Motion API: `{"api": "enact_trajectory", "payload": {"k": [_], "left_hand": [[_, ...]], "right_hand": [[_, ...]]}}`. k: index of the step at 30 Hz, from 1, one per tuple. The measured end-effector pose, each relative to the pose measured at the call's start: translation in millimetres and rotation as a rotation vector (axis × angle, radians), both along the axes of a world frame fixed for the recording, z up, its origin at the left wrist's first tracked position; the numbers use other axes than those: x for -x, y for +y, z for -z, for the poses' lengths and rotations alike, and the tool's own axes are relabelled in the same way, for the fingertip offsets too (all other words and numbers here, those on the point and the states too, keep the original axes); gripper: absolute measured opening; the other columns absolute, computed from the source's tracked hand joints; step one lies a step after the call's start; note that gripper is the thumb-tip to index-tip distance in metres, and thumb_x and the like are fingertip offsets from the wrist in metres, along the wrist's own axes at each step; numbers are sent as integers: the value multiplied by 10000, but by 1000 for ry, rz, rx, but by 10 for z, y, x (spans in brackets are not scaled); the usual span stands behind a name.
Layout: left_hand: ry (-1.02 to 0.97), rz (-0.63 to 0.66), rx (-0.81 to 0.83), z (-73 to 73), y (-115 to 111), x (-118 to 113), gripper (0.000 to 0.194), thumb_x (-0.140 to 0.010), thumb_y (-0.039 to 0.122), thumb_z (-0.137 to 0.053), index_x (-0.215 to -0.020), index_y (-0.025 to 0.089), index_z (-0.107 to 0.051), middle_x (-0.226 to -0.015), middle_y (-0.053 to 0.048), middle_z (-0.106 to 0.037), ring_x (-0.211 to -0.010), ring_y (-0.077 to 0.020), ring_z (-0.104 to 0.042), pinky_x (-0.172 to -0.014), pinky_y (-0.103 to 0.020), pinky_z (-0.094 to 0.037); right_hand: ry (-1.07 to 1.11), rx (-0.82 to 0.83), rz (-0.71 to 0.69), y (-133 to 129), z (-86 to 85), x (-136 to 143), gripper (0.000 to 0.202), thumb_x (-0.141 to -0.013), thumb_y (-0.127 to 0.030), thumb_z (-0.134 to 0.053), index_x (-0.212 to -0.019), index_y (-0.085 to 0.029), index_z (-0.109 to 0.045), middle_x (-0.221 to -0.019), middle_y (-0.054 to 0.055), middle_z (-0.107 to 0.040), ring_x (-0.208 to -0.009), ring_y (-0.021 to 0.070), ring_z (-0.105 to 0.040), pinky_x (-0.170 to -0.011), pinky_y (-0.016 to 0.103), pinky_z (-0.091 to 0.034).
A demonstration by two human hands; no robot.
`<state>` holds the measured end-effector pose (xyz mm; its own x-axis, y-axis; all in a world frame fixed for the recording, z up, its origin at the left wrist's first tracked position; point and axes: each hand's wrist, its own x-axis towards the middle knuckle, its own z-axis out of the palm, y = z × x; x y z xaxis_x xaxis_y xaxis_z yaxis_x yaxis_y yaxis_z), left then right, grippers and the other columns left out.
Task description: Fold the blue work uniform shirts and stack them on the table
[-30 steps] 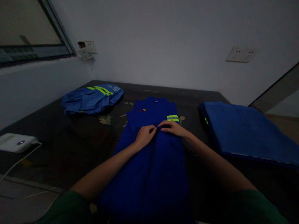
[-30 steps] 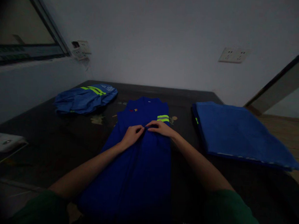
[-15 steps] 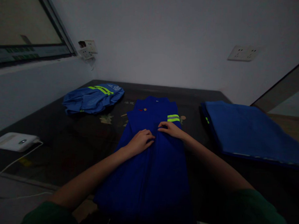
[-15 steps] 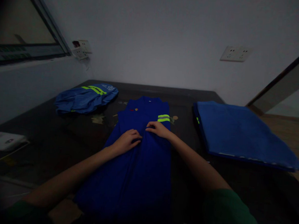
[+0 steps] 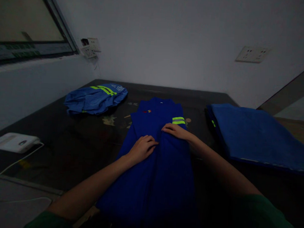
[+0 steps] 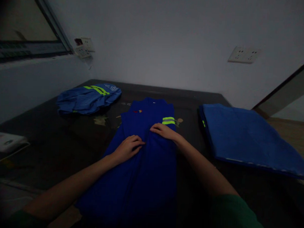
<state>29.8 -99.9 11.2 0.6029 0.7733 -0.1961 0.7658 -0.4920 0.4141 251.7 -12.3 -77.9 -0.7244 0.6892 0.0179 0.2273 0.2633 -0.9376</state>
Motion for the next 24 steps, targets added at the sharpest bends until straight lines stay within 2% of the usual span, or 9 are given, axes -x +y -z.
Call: {"api": "enact_trajectory", "payload": {"k": [5, 10, 12, 15, 18, 20, 22, 24], "left_hand": [[-21, 59, 9, -30, 4, 3, 275, -889, 127, -506, -1112, 191, -653, -1026, -63, -607, -968, -196, -553, -902, -359, -445], [-34, 62, 12, -35, 14, -3, 267, -893, 127, -492, -1096, 184, -657, -1015, -72, -605, -953, -198, -555, -884, -355, -454], [-37, 63, 18, -33, 16, 0, 261, -897, 135, -491, -1094, 183, -654, -1016, -73, -605, -957, -197, -559, -893, -359, -453], [-54, 49, 33, -36, 17, -6, 237, -917, 164, -472, -1080, 191, -642, -1021, -68, -618, -976, -196, -571, -935, -378, -440], [-100, -56, 63, -57, 2, -38, 217, -952, 206, -427, -1084, 179, -597, -994, -64, -637, -952, -190, -591, -911, -359, -464], [-120, -118, 78, -83, -21, -69, 212, -955, 231, -435, -1119, 175, -558, -975, -61, -639, -938, -191, -597, -882, -343, -484], [-110, -121, 81, -114, -48, -98, 247, -949, 255, -463, -1176, 181, -525, -998, -64, -638, -966, -200, -594, -882, -346, -489], [-76, -88, 75, -146, -70, -118, 304, -949, 274, -473, -1238, 184, -495, -1054, -74, -638, -1006, -210, -587, -900, -357, -483]], "right_hand": [[-56, -153, -46, -12, 35, 65, 205, -923, -372, -517, -906, -192, -614, -930, 48, -648, -890, 189, -560, -926, 367, -371], [-157, -197, -29, -107, 18, 139, 163, -920, -354, -530, -937, -205, -593, -959, 49, -638, -953, 216, -535, -919, 398, -338], [-183, -226, 23, -140, 11, 136, 181, -910, -383, -543, -947, -213, -594, -974, 57, -624, -967, 226, -522, -904, 397, -348], [-101, -261, 167, -126, 19, 67, 249, -884, -433, -573, -1003, -215, -585, -1037, 72, -605, -1005, 227, -524, -921, 388, -373], [-33, -256, 390, -22, 64, -64, 292, -904, -436, -533, -1081, -209, -578, -1112, 93, -603, -1077, 231, -534, -978, 392, -376], [-93, -241, 495, 57, 111, -136, 330, -927, -428, -481, -1150, -204, -574, -1163, 112, -600, -1118, 243, -535, -998, 407, -381], [-202, -219, 491, 101, 164, -154, 402, -939, -433, -441, -1239, -188, -548, -1245, 137, -578, -1181, 261, -516, -1020, 432, -380], [-321, -209, 429, 95, 219, -110, 496, -937, -468, -428, -1317, -159, -507, -1331, 168, -532, -1252, 286, -475, -1049, 462, -362]]}}
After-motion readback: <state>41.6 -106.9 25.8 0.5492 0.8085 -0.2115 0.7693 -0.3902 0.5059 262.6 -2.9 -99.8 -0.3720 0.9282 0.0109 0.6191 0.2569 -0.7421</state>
